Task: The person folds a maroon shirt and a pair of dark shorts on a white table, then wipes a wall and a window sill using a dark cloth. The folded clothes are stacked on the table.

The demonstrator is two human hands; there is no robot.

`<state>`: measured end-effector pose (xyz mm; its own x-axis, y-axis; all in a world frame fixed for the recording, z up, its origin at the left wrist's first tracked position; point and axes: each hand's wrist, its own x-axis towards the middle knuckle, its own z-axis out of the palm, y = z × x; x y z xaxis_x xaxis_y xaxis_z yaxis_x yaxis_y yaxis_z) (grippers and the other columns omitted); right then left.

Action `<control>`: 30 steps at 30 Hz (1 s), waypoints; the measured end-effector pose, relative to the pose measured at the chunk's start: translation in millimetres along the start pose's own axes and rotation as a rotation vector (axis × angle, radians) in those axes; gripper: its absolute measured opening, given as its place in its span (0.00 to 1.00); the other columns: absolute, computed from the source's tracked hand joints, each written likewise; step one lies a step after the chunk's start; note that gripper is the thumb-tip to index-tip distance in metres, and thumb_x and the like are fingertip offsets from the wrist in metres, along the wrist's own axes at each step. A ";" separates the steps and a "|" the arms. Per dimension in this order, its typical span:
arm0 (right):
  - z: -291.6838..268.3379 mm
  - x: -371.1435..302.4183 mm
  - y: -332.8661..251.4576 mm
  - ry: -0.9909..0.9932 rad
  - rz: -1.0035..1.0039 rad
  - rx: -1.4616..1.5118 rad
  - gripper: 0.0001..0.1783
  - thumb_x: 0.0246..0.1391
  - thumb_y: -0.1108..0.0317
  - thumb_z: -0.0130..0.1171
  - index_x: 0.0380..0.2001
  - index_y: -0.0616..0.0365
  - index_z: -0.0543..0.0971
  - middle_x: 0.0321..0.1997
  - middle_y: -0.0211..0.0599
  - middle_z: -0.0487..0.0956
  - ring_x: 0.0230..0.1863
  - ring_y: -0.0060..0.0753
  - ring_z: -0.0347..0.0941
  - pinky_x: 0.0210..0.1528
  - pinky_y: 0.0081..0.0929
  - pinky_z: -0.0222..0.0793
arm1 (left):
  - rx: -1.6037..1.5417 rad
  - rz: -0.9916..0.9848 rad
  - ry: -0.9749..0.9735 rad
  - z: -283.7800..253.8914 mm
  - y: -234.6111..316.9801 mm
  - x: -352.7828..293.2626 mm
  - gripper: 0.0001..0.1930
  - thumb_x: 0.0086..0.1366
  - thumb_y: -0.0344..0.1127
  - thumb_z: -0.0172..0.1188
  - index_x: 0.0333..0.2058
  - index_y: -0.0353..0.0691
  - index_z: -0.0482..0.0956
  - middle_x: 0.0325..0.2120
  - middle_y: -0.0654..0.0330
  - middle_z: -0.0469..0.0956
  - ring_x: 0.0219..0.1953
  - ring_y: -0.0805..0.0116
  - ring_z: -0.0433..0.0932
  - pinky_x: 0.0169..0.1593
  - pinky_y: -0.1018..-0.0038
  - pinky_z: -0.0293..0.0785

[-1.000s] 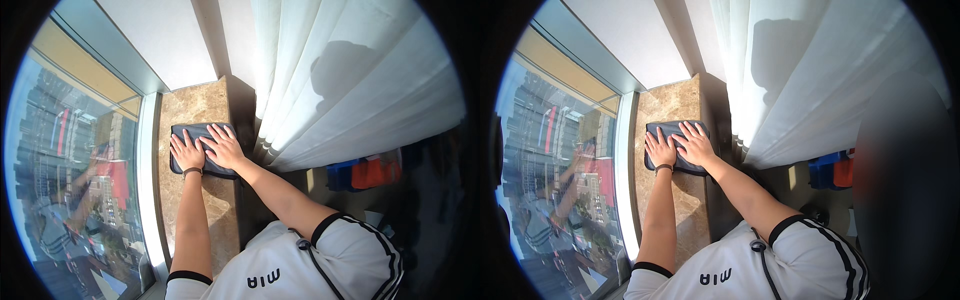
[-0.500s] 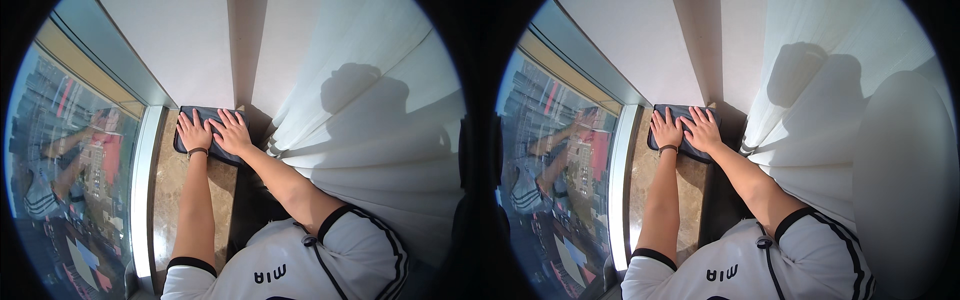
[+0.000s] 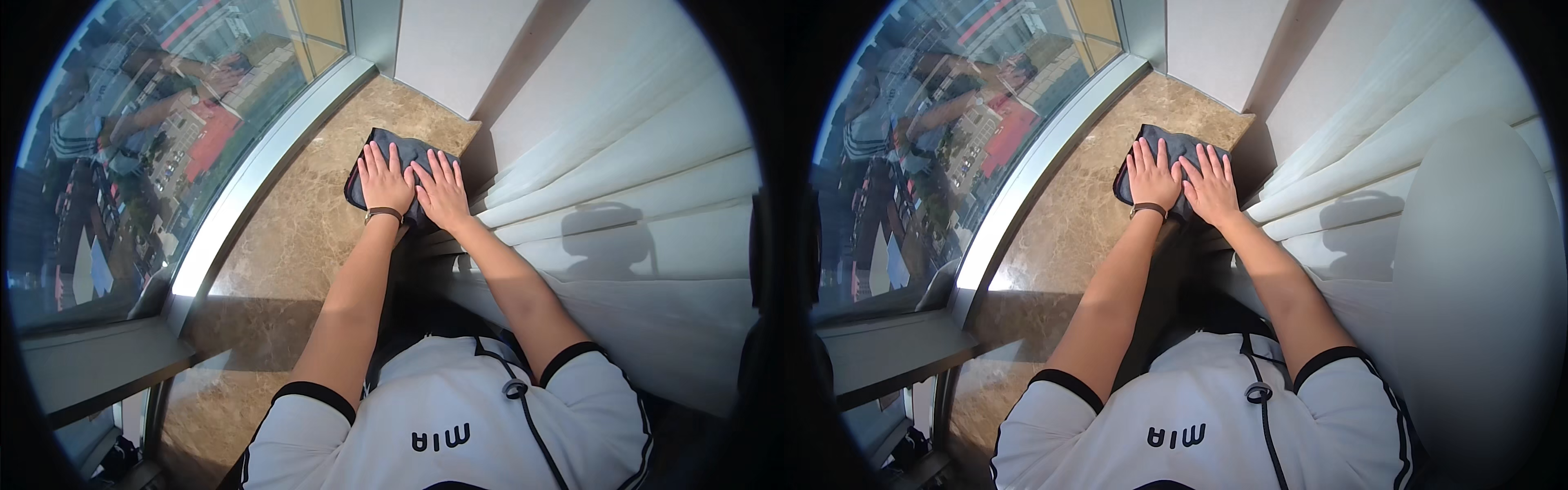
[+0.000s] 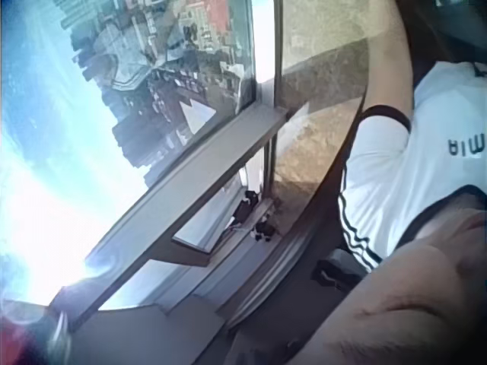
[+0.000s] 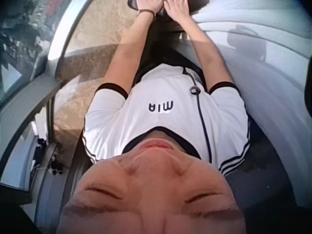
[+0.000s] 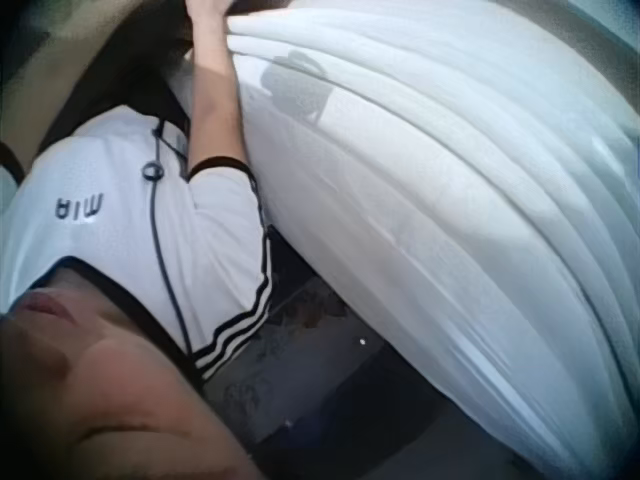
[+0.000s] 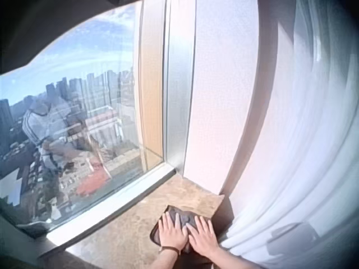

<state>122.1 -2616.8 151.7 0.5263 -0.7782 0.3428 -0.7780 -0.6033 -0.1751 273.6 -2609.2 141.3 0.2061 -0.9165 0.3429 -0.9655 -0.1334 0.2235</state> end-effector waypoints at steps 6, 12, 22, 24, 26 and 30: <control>-6.9 -68.3 -78.8 -0.228 -0.354 0.008 0.33 0.61 0.58 0.52 0.69 0.42 0.60 0.76 0.51 0.47 0.77 0.56 0.38 0.74 0.60 0.33 | -0.040 -0.249 0.094 -62.6 -35.0 -142.5 0.32 0.67 0.50 0.48 0.65 0.41 0.65 0.68 0.40 0.56 0.72 0.46 0.50 0.72 0.52 0.42; -41.2 -74.5 -191.4 -0.344 -0.781 0.176 0.42 0.51 0.51 0.65 0.69 0.40 0.62 0.75 0.56 0.49 0.75 0.65 0.41 0.71 0.63 0.39 | 0.034 -0.549 0.134 -149.0 -86.9 -251.0 0.37 0.63 0.52 0.56 0.66 0.38 0.62 0.68 0.38 0.52 0.72 0.45 0.48 0.72 0.52 0.43; -16.9 -69.4 -375.5 -0.405 -1.451 0.304 0.42 0.50 0.40 0.59 0.68 0.38 0.65 0.75 0.52 0.52 0.75 0.62 0.43 0.71 0.59 0.44 | 0.271 -1.257 0.292 -213.8 -151.7 -366.5 0.39 0.63 0.50 0.55 0.68 0.35 0.56 0.70 0.41 0.48 0.74 0.48 0.44 0.73 0.54 0.39; -14.9 -68.6 -412.3 -0.465 -1.541 0.337 0.42 0.48 0.40 0.61 0.67 0.37 0.67 0.75 0.50 0.52 0.75 0.60 0.43 0.71 0.59 0.44 | 0.335 -1.422 0.324 -220.2 -161.2 -378.7 0.40 0.64 0.50 0.55 0.68 0.35 0.55 0.71 0.41 0.46 0.74 0.47 0.43 0.73 0.54 0.39; -11.7 -69.5 -447.4 -0.513 -1.621 0.401 0.42 0.47 0.40 0.61 0.66 0.36 0.67 0.75 0.47 0.53 0.76 0.57 0.43 0.71 0.59 0.43 | 0.394 -1.568 0.408 -222.4 -173.6 -390.9 0.42 0.64 0.50 0.57 0.69 0.33 0.51 0.71 0.40 0.44 0.74 0.46 0.42 0.73 0.55 0.41; 2.4 -76.9 -505.9 -0.474 -1.767 0.547 0.40 0.49 0.39 0.58 0.66 0.37 0.68 0.76 0.47 0.53 0.76 0.55 0.43 0.73 0.56 0.39 | 0.461 -1.938 0.599 -223.3 -205.1 -407.2 0.45 0.68 0.50 0.55 0.70 0.31 0.40 0.66 0.28 0.50 0.68 0.37 0.55 0.68 0.52 0.54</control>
<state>476.0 -2252.2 211.6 0.5949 0.7777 0.2031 0.8016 -0.5552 -0.2219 423.2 -2124.5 159.6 0.6968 0.6868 0.2069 0.5720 -0.7061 0.4174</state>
